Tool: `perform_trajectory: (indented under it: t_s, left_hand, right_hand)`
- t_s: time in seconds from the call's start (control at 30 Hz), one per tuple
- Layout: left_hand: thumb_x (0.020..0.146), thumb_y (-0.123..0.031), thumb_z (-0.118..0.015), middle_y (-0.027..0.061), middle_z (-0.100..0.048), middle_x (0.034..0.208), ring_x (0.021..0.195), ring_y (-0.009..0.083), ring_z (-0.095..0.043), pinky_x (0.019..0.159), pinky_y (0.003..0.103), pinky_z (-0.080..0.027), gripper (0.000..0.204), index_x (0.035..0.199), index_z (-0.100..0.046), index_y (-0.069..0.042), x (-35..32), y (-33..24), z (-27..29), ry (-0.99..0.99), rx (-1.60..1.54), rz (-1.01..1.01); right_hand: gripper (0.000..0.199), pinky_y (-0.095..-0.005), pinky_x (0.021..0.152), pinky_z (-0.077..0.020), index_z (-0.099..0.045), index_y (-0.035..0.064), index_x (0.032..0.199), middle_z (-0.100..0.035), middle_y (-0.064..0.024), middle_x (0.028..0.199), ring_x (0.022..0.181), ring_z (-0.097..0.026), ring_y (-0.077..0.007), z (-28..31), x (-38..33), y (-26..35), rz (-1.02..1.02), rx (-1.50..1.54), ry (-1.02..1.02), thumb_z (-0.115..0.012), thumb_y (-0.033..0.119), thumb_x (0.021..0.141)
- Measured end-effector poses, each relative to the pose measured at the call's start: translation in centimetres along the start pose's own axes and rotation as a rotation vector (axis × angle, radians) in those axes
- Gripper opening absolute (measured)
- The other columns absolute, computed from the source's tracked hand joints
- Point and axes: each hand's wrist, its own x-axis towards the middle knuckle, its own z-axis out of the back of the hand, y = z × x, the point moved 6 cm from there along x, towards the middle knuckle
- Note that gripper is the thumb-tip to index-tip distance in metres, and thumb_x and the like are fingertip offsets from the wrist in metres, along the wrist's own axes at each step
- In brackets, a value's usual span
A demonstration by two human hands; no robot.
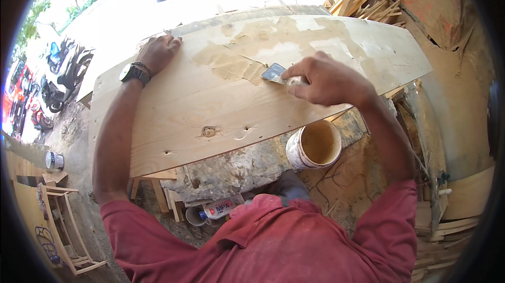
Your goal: The person applies wood filler to the surface and holes of a large wooden board using a metal scraper tool, repeatedly dipping the tool into a bucket of filler material.
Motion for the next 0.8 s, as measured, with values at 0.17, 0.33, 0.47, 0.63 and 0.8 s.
perform_trajectory:
  t_s: [0.17,0.33,0.47,0.63,0.8]
  left_hand:
    - [0.101,-0.039,-0.045,0.0253,-0.070,0.099,0.096,0.0381,-0.066,0.089,0.047,-0.049,0.048,0.098,-0.066,0.003,0.5,0.8,-0.6,-0.025,-0.002,-0.065]
    - [0.103,-0.043,-0.044,0.0254,-0.071,0.103,0.103,0.0385,-0.067,0.094,0.048,-0.049,0.051,0.101,-0.069,0.002,0.4,-0.5,0.0,0.049,0.004,0.003]
    - [0.103,-0.042,-0.045,0.0257,-0.071,0.102,0.101,0.0384,-0.067,0.093,0.048,-0.049,0.050,0.101,-0.069,0.002,0.1,1.1,-0.4,0.009,0.017,0.014]
    - [0.102,-0.041,-0.046,0.0261,-0.070,0.101,0.100,0.0386,-0.067,0.092,0.048,-0.049,0.049,0.100,-0.068,0.003,0.2,-0.1,-0.1,0.027,-0.008,-0.009]
    - [0.102,-0.041,-0.046,0.0262,-0.070,0.101,0.097,0.0388,-0.066,0.090,0.048,-0.048,0.049,0.098,-0.067,0.003,0.4,-0.2,-0.1,0.036,0.000,-0.008]
  right_hand:
    - [0.039,-0.0382,0.066,-0.0547,-0.073,-0.0019,0.118,-0.069,-0.0243,0.069,0.056,-0.068,-0.0266,-0.2,-1.2,-0.3,0.235,-0.165,-0.065,-0.068,0.025,0.090]
    - [0.037,-0.0367,0.064,-0.0566,-0.073,-0.0038,0.115,-0.068,-0.0212,0.063,0.055,-0.070,-0.0253,-1.2,-1.3,-0.4,0.065,0.013,-0.010,-0.065,0.022,0.090]
    - [0.032,-0.0361,0.061,-0.0567,-0.073,-0.0054,0.111,-0.067,-0.0166,0.059,0.052,-0.069,-0.0209,0.6,-3.6,0.9,0.106,-0.054,0.181,-0.065,0.019,0.092]
    - [0.035,-0.0278,0.044,-0.0471,-0.070,-0.0089,0.115,-0.063,-0.0070,0.051,0.039,-0.058,-0.0104,3.5,-2.1,-0.2,0.055,-0.022,0.140,-0.067,0.019,0.095]
    - [0.038,-0.0305,0.045,-0.0437,-0.069,-0.0071,0.118,-0.057,-0.0044,0.048,0.038,-0.052,-0.0107,3.8,3.2,1.1,0.063,-0.018,0.148,-0.064,0.020,0.093]
